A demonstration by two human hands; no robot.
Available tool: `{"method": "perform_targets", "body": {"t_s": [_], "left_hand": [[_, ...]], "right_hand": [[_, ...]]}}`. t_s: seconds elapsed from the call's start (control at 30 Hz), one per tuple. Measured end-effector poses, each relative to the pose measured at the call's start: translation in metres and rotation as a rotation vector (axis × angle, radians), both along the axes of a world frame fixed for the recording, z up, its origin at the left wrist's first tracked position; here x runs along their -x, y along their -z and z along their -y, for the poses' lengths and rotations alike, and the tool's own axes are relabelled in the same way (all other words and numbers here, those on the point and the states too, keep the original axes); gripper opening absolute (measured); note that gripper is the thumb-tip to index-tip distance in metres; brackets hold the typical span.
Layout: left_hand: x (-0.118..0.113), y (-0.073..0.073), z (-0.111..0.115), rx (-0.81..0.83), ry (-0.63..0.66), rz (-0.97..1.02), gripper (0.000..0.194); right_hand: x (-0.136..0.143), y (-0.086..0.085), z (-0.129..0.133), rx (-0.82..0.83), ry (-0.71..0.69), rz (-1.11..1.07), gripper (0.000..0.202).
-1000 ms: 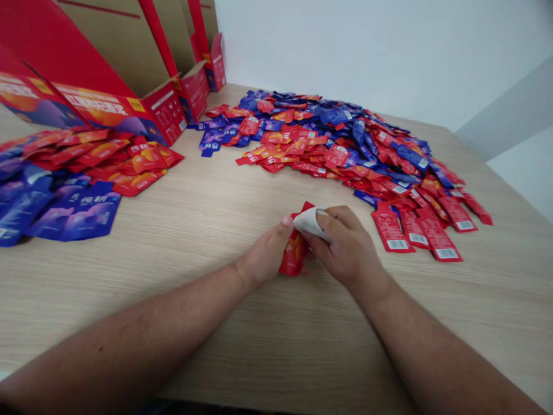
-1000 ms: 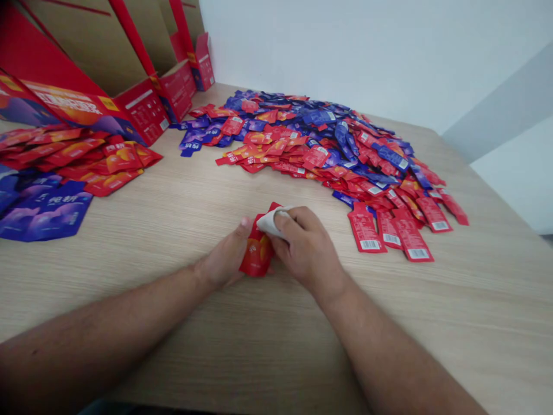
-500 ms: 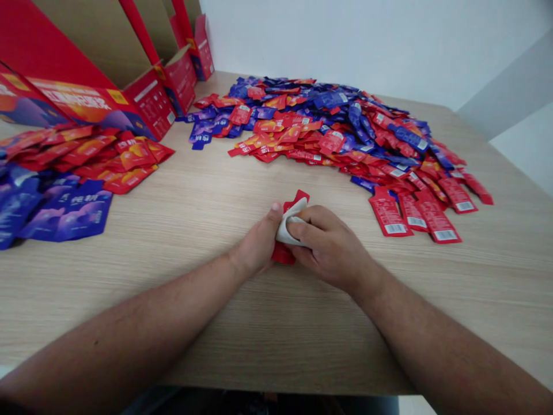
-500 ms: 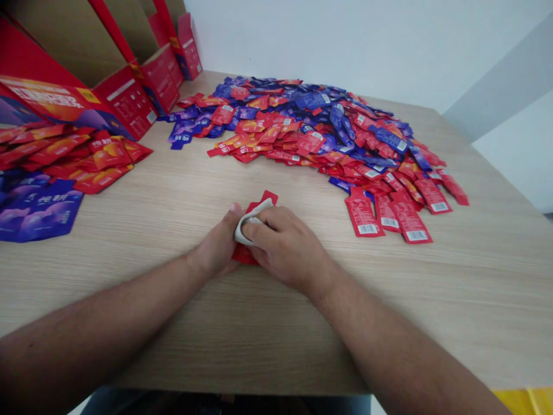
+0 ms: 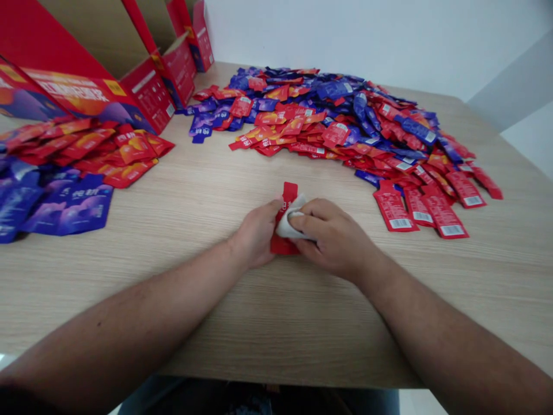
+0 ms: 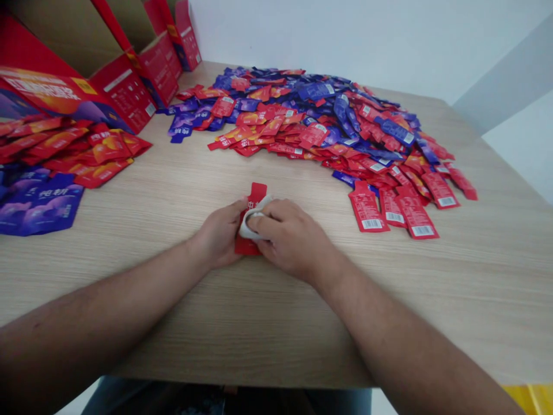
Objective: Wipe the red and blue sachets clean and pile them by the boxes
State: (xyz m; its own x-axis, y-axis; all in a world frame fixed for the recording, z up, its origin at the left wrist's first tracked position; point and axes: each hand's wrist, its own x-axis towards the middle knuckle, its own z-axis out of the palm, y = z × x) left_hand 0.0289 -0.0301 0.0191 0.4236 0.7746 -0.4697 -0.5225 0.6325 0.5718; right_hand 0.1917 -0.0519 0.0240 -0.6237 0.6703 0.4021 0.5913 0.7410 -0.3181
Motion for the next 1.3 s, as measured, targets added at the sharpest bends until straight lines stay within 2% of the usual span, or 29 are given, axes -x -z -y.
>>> {"method": "perform_targets", "body": {"t_s": [0.07,0.1,0.23,0.37,0.5,0.67,0.77,0.83,0.97,1.1,1.23,1.3], "left_hand": [[-0.0005,0.0,-0.0018,0.014,-0.01,-0.015,0.044],[-0.0007,0.0003,-0.0025,0.016,-0.019,-0.015,0.044],[0.0001,0.0004,-0.0043,0.038,-0.029,0.005,0.042],[0.0011,0.0,-0.0055,0.04,-0.009,-0.011,0.044],[0.0002,-0.0008,-0.0062,0.04,-0.021,0.025,0.043],[0.0008,-0.0043,-0.0058,0.064,-0.018,-0.025,0.044],[0.0018,-0.0035,-0.0057,0.066,-0.002,0.031,0.047],[0.0021,-0.0027,-0.0053,0.076,-0.008,0.041,0.049],[0.0021,-0.0034,-0.0041,0.063,-0.014,-0.001,0.051],[0.0025,-0.0049,-0.004,0.055,0.002,0.001,0.051],[0.0028,-0.005,-0.0041,0.06,0.003,-0.03,0.048],[0.0027,-0.0041,-0.0044,0.047,-0.005,-0.035,0.046]], "right_hand": [[0.0009,-0.0001,0.0012,0.014,-0.102,0.041,0.017],[0.0012,0.0002,0.0014,0.015,-0.105,0.042,0.018],[0.002,0.0023,0.0012,0.006,0.034,0.003,0.017],[0.0035,0.0039,0.0016,0.009,-0.096,0.027,0.016],[0.0025,0.0038,0.0004,-0.001,0.047,-0.028,0.015],[0.0038,0.0041,0.0018,0.024,-0.141,0.004,0.015],[0.0022,0.0062,-0.0005,-0.002,0.01,-0.035,0.016],[0.0019,0.0069,-0.0012,0.003,0.047,-0.038,0.014],[0.0029,0.0066,0.0004,0.026,-0.117,-0.001,0.014],[0.0012,0.0052,-0.0003,0.036,-0.013,-0.032,0.015],[0.0017,0.0037,0.001,0.067,-0.114,0.021,0.013],[0.0012,0.0038,0.0005,0.064,-0.085,0.018,0.014]]}}
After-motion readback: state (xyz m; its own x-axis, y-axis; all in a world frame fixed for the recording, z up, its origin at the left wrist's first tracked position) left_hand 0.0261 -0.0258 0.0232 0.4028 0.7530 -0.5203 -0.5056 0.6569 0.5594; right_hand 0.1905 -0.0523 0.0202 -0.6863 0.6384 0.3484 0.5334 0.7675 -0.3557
